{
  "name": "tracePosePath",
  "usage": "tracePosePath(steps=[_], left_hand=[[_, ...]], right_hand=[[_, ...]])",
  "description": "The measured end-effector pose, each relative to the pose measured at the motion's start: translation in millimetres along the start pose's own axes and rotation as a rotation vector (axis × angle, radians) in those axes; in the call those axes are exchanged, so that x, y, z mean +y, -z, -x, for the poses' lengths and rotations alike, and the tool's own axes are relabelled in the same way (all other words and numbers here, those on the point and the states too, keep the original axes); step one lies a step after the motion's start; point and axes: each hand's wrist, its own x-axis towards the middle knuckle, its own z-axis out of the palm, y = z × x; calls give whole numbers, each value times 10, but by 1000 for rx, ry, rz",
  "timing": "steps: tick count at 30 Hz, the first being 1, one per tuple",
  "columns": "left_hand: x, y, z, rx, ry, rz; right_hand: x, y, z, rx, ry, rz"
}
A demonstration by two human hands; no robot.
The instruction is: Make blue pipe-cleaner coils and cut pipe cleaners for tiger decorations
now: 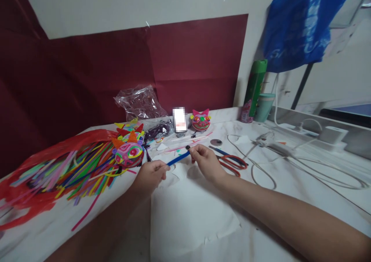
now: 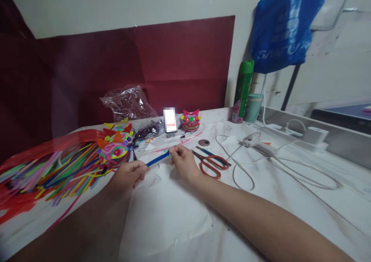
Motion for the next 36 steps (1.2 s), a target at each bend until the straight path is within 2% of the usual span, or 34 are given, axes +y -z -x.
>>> tracePosePath(steps=[2,5,10,12,16,18,21,24,28,31,36], left_hand=[[18,12,21,3,-35,-82],[51,-27,86,-63,-62,-167],[118,-17,119,-171,-83,-301],[146,5,115,-198,-90,-219],[148,-50,149,-254,-58,153],[125,-112,177,-235,-22,185],[105,-187,206,-140,2,138],[118,-216,214,-65,52,173],[104,-240,215,-63,52,212],[65,-268,233,-90,26,170],[87,-293,289,-65,30,153]], right_hand=[[14,32,-40,24,33,78],[59,63,-85,64,44,118],[43,81,-110,11,80,106],[5,52,-62,-33,87,94],[-46,-61,131,-194,33,38],[-55,-111,220,-225,27,23],[-70,-146,272,-197,26,-11],[-89,-146,242,-190,-52,-143],[-85,-151,223,-268,-107,-235],[-65,-166,259,-243,-109,-177],[-55,-186,314,-123,6,-4]])
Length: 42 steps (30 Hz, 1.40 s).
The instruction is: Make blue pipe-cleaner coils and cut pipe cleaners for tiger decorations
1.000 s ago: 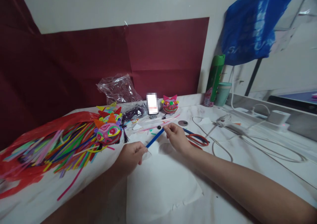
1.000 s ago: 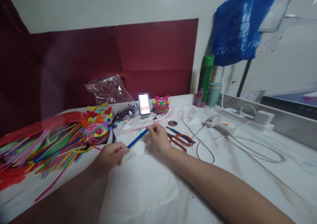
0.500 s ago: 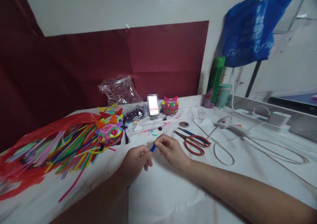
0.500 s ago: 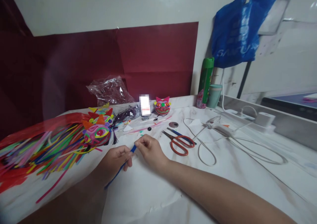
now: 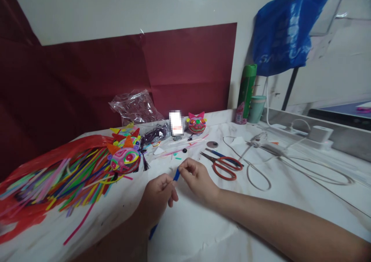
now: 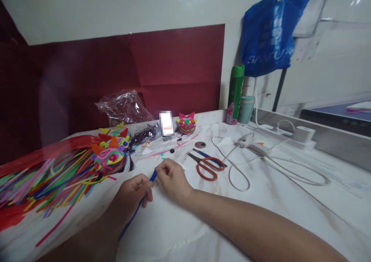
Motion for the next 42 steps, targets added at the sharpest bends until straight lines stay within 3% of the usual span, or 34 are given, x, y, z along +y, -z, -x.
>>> tracePosePath(steps=[4,10,16,21,26,31,36,39,42], left_hand=[[50,-19,22,45,34,56],[73,-59,33,-18,45,123],[20,49,-80,-5,29,12],[-81,132,-192,45,3,-8],[-167,176,-243,34,68,15],[-336,307,-394,206,21,154],[-380,418,-513,389,-41,225],[-332,341,-454,217,8,176],[-291,206,-329,42,-50,-105]], right_hand=[[4,-24,17,-5,-56,-75],[-16,-32,21,55,52,34],[38,183,-256,237,31,19],[176,304,-410,282,2,-15],[302,361,-497,335,-84,-112],[340,491,-622,399,-185,-224],[351,374,-506,303,-286,-310],[357,216,-364,202,-339,-363],[363,125,-282,133,-358,-414]])
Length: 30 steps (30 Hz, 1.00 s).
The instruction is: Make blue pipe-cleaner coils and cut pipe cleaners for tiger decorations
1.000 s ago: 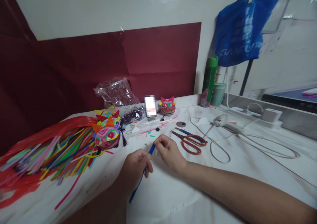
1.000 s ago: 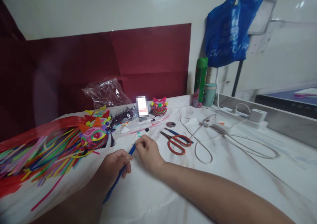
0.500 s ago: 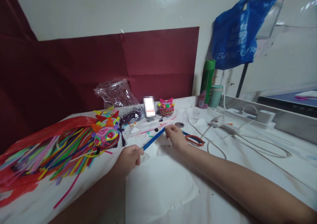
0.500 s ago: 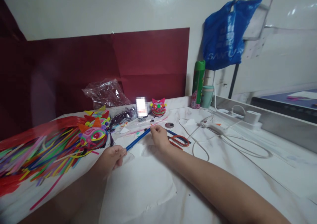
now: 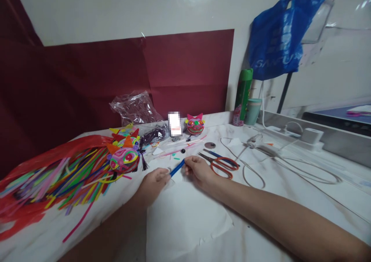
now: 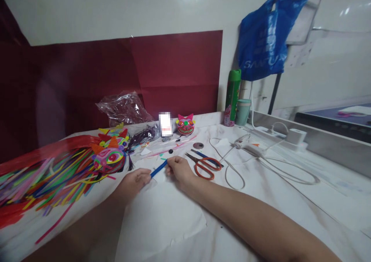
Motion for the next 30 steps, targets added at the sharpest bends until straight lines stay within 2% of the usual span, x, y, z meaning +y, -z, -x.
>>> tracePosePath(steps=[2,4,8,11,14,17,20,24,30], left_hand=[[15,-39,62,15,-99,-207],[8,-11,69,83,-134,-332],[-21,151,-31,285,-90,-467],[7,176,-46,371,-190,-504],[83,50,59,284,-279,-378],[168,-107,189,113,-159,-62],[229,-175,250,64,-65,208],[245,-166,254,53,-26,303],[188,-185,253,5,27,221]], right_hand=[[14,-2,4,-26,-4,-18],[13,16,-18,-31,4,-33],[-9,40,-55,-14,29,-56],[-39,-5,2,-48,45,-63],[-78,-100,139,-149,43,-47],[-121,-185,278,-327,31,-58],[-146,-218,342,-440,27,-134],[-120,-211,342,-435,29,-132],[-68,-215,352,-367,110,-1]])
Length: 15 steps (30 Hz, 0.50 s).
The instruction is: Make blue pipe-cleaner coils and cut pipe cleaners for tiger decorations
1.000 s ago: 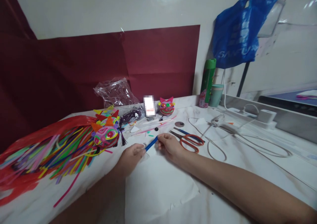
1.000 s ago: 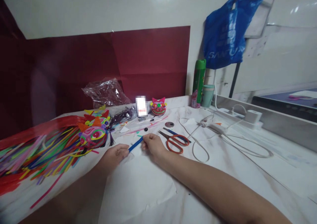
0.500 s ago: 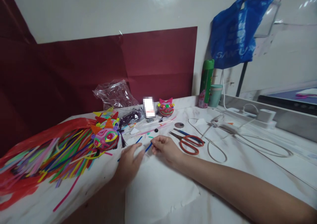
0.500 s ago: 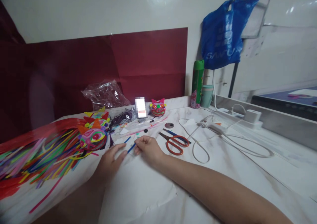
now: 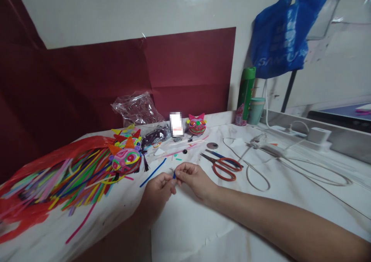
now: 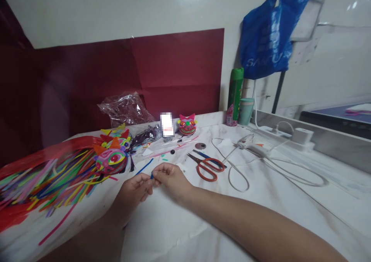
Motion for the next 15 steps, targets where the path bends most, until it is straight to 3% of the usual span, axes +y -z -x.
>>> tracePosePath(steps=[3,6,9,11,13,15], left_hand=[[4,-1,-3,27,-8,-36],[35,18,-8,65,-40,-127],[54,57,-15,58,-64,-276],[53,81,-22,44,-91,-363],[46,94,-34,52,-71,-369],[40,89,-49,67,10,-242]], right_hand=[[-4,20,-2,21,49,152],[-49,77,-3,11,231,511],[-115,143,3,-192,508,988],[-142,173,0,-347,587,1172],[-144,187,-17,-348,553,1143],[-129,184,-43,-225,407,921]])
